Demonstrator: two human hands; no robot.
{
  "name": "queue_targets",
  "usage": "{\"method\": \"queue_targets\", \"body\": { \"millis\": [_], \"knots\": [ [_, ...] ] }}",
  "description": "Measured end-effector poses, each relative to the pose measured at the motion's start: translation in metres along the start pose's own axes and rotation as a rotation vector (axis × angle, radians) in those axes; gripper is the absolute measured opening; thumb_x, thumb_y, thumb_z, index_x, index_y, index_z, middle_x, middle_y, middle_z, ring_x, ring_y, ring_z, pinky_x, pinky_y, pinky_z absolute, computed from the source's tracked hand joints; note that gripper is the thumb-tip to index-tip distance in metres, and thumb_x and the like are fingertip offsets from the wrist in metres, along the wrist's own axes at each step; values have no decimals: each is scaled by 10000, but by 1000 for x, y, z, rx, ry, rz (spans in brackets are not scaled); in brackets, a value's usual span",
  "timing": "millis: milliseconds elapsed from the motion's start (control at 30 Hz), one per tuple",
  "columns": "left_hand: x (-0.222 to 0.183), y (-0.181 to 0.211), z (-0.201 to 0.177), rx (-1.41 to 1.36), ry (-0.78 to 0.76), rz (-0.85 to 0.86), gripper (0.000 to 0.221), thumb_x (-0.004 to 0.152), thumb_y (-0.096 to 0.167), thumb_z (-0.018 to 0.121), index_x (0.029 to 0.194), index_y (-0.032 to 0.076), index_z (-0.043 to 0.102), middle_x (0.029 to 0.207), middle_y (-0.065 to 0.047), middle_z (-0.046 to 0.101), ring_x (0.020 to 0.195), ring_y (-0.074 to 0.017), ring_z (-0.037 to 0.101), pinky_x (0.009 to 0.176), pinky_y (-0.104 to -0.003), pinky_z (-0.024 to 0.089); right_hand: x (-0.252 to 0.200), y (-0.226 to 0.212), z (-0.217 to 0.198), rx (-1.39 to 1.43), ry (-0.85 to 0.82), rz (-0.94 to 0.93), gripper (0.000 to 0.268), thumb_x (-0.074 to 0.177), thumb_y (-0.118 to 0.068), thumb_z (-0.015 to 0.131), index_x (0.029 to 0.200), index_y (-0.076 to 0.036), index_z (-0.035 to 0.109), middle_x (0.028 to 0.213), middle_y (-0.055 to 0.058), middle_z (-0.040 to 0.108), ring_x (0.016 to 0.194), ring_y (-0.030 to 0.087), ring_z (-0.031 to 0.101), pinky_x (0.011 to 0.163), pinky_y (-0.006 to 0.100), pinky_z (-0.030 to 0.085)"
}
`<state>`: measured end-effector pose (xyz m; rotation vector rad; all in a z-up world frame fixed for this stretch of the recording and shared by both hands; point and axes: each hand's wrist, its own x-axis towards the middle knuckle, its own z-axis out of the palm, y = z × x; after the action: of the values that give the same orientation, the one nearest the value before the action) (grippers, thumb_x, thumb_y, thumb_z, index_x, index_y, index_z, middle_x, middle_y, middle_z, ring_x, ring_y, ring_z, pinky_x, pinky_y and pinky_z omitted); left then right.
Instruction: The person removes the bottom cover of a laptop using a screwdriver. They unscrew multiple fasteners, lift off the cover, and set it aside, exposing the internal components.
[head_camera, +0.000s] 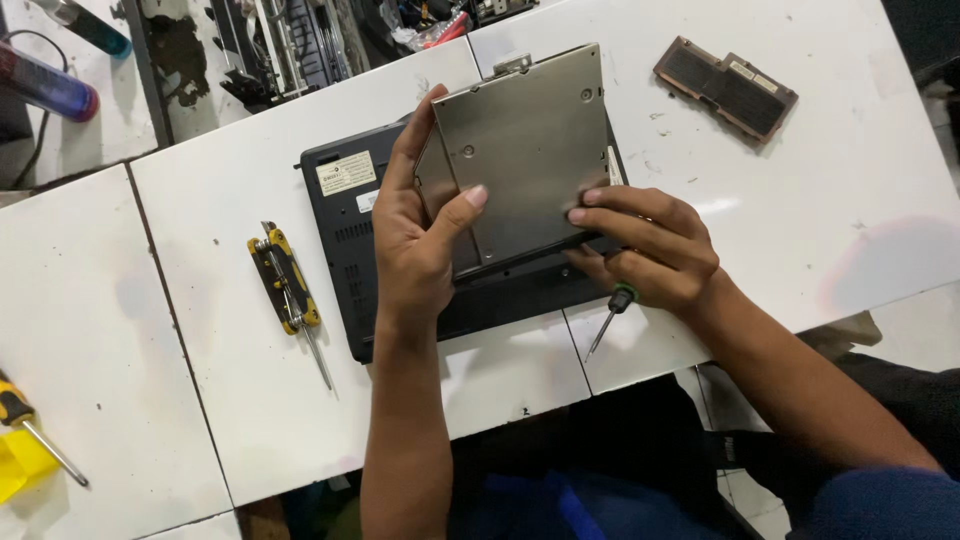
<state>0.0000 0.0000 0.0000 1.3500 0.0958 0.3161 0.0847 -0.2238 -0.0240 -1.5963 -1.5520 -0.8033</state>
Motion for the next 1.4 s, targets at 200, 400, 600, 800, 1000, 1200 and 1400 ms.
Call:
{"method": "queue_targets", "body": {
  "millis": [200,400,600,800,1000,1200,1400],
  "knots": [
    [-1,6,-2,12,26,32,732,993,67,662,1674,57,395,1769,-79,419,918,-22,587,923,-208,503,-23,5,8,36,119,209,616,946,-526,650,673,-3,474,778,214,567,720,402,600,636,456,493],
    [-1,10,-3,-38,37,25,732,985,55,652,1668,59,390,1756,-112,430,1347,-162,622,1132,-303,537,-26,3,8,170,45,874,673,1219,-369,267,665,-19,420,648,130,495,559,208,451,554,337,286],
    [2,0,-2,81,76,17,632,992,81,589,1614,90,479,1731,-75,465,1587,-178,432,903,-235,472,-13,3,-3,768,85,1452,587,1079,-562,435,1293,-28,553,809,37,444,612,116,396,502,237,264],
    [5,-17,12,159,8,34,605,1044,161,547,1632,128,407,1739,-91,404,1689,-266,301,1419,-434,247,31,-8,-6,720,-146,1618,343,972,-351,706,1184,-82,719,895,-22,689,677,85,594,471,231,406],
    [2,-21,19,220,-42,20,612,1142,401,477,1695,209,297,1817,-91,298,1719,-347,327,1398,-629,186,17,-3,-2,840,252,1765,424,973,-353,666,1349,-169,597,1010,-4,669,784,137,647,332,238,400],
    [6,-21,20,372,-69,38,450,1134,240,527,1571,139,484,1361,-95,730,1285,-170,670,1014,-317,612,9,18,-38,704,298,1601,763,1106,-299,565,1740,-284,140,1221,103,576,626,141,526,323,222,360],
    [6,-38,22,1066,-218,138,683,1003,465,762,1568,155,535,1606,-174,455,1431,-409,367,1167,-616,428,-15,23,-60,554,324,1642,709,1185,-180,469,1720,-398,58,1524,85,542,588,142,442,349,237,309]
  ]
}}
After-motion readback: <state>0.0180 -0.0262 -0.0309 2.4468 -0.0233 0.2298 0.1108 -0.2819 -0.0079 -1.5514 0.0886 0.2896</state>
